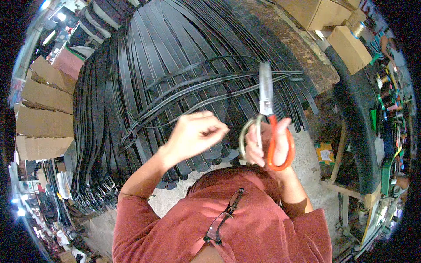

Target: Inspecting, sorting, and cutting individual leather belts from a large stack in a workshop.

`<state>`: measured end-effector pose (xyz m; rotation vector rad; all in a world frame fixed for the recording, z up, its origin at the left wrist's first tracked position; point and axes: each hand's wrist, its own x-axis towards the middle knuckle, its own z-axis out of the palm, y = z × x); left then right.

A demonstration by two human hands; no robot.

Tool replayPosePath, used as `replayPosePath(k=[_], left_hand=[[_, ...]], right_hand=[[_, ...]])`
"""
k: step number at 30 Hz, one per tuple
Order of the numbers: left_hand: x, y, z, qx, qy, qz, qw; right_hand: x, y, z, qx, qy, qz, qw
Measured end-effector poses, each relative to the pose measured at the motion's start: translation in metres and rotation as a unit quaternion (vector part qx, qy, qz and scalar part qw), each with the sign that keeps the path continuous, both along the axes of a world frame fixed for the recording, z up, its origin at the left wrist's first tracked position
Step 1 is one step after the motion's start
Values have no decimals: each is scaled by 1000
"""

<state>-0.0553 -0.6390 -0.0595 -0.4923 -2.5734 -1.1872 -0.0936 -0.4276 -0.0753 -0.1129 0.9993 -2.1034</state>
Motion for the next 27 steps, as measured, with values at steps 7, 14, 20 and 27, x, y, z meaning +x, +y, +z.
replayPosePath(k=[7,14,20,27], left_hand=[[8,78,-27,-49,-51,-229,971],[-32,20,-18,-169,60,-161,971],[-64,-27,-1,-231,2,-95,968],[-84,-21,4,-353,61,-176,917]], right_hand=[[-12,34,7,5,98,-151,984],[-12,75,0,53,161,-226,959],[-13,83,-3,39,145,-242,958],[-12,81,-6,13,147,-218,965]])
